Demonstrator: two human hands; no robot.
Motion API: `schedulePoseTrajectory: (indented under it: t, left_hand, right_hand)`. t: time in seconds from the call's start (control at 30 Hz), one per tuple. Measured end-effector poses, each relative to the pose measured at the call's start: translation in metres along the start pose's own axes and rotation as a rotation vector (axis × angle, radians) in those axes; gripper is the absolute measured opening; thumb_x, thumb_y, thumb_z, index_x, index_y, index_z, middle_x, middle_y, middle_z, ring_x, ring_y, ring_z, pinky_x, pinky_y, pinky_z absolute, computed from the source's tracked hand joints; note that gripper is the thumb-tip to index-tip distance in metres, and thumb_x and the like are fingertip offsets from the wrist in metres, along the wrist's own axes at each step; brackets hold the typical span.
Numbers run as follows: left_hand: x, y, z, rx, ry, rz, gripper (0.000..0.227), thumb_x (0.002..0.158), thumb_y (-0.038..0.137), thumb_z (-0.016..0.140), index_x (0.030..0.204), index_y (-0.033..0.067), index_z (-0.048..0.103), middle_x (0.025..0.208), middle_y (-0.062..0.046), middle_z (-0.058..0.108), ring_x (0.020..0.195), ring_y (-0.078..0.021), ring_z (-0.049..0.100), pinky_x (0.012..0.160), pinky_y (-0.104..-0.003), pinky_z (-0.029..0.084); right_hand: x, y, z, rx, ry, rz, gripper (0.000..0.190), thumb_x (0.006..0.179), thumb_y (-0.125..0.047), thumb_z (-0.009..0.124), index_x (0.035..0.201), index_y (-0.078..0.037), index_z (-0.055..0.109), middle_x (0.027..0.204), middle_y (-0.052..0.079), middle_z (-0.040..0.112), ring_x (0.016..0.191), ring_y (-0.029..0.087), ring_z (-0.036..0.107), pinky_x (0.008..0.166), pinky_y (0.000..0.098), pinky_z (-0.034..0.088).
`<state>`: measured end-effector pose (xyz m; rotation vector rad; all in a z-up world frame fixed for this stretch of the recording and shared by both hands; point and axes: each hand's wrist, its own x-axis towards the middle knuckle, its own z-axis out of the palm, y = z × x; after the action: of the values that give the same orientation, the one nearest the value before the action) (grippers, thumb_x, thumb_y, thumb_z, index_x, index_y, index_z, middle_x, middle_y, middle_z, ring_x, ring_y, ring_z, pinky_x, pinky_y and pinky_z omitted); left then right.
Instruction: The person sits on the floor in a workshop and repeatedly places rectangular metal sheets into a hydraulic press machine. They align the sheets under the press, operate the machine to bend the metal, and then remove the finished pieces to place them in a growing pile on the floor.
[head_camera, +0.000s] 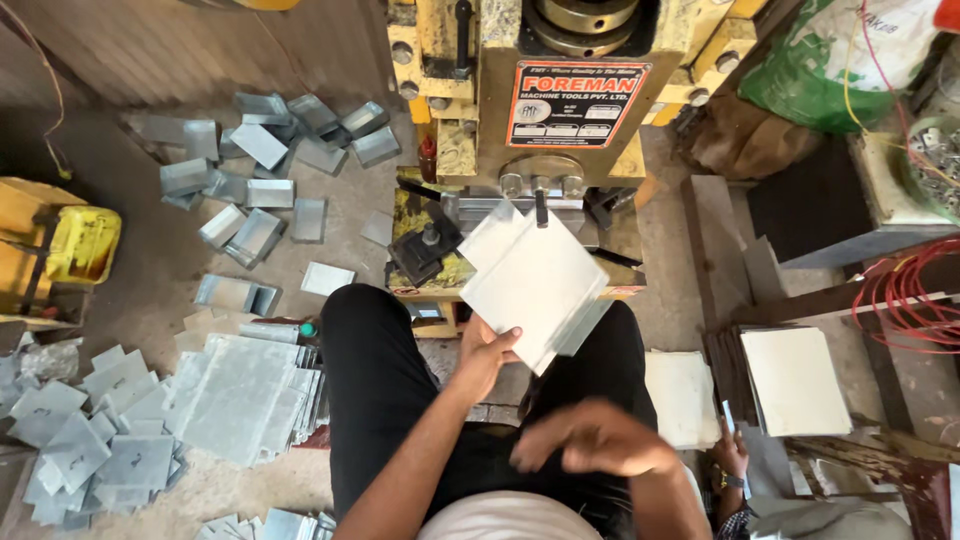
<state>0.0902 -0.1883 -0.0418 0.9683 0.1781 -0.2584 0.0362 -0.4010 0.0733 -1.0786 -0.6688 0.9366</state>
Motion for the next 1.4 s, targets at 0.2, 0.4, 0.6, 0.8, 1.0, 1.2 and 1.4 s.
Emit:
schedulePoseTrajectory:
  t: [0.2,0.4,0.6,0.8,1.0,1.2,1.4]
  left_hand:
    - [0.027,0.015,-0.013,-0.026,0.101,-0.091,0.055,0.092,0.011,0.064,0.142,0.0029,0.044,0.124,-0.012,0.067,0.103,-0.0229,0.071,0.076,-0.040,0.062]
    - [0.027,0.030,-0.011,-0.356,0.256,0.019,0.053,0.101,0.025,0.061,0.143,-0.0028,0.045,0.117,-0.008,0.069,0.096,-0.0164,0.075,0.077,-0.036,0.066]
    - [-0.025,0.057,-0.023,0.360,0.035,-0.239,0.075,0.098,0.019,0.051,0.161,0.0248,0.012,0.087,-0.014,0.068,0.058,-0.0183,0.066,0.057,-0.036,0.058]
    - [0.001,0.044,-0.038,0.320,0.038,0.081,0.056,0.104,0.011,0.047,0.158,0.0094,0.032,0.084,-0.005,0.062,0.052,-0.0123,0.048,0.051,-0.029,0.045]
    - [0.017,0.038,-0.037,0.051,0.146,-0.021,0.034,0.106,0.019,0.051,0.133,-0.0021,0.056,0.082,-0.006,0.063,0.062,-0.0131,0.057,0.062,-0.032,0.054]
    - [0.011,0.041,-0.037,-0.065,0.138,-0.042,0.035,0.107,0.028,0.050,0.127,0.0008,0.059,0.075,-0.006,0.062,0.062,-0.0137,0.059,0.068,-0.035,0.059]
    - [0.009,0.049,-0.037,-0.133,0.135,-0.104,0.038,0.109,0.037,0.040,0.115,0.0035,0.056,0.075,-0.008,0.066,0.063,-0.0175,0.063,0.071,-0.040,0.059]
  right_hand:
    - [-0.006,0.018,-0.093,-1.182,1.374,-0.081,0.042,0.098,-0.019,0.068,0.135,-0.001,0.062,0.112,0.014,0.068,0.095,0.024,0.064,0.069,0.0349,0.052]
    - [0.010,0.098,-0.152,0.207,0.921,-0.150,0.040,0.102,-0.012,0.062,0.141,-0.007,0.061,0.100,0.020,0.072,0.060,0.017,0.059,0.053,0.0296,0.049]
    - [0.018,0.114,-0.103,0.423,1.162,-0.102,0.013,0.100,-0.007,0.048,0.112,-0.007,0.051,0.105,0.015,0.068,0.087,0.027,0.076,0.067,0.0329,0.062]
    - [0.041,0.086,-0.084,0.476,1.125,-0.228,0.018,0.100,-0.003,0.048,0.118,-0.006,0.050,0.108,0.016,0.067,0.098,0.031,0.073,0.079,0.0349,0.063]
    - [0.046,0.075,-0.092,0.511,1.114,-0.236,0.025,0.100,-0.005,0.046,0.123,0.001,0.048,0.112,0.021,0.067,0.098,0.032,0.074,0.085,0.0353,0.064]
    - [0.043,0.071,-0.100,0.691,1.053,-0.239,0.055,0.103,-0.037,0.047,0.136,0.006,0.048,0.117,0.026,0.067,0.101,0.039,0.071,0.089,0.0412,0.062]
    - [0.047,0.056,-0.089,0.627,1.085,-0.219,0.065,0.099,-0.051,0.041,0.139,-0.001,0.048,0.121,0.026,0.067,0.104,0.040,0.069,0.091,0.0407,0.059]
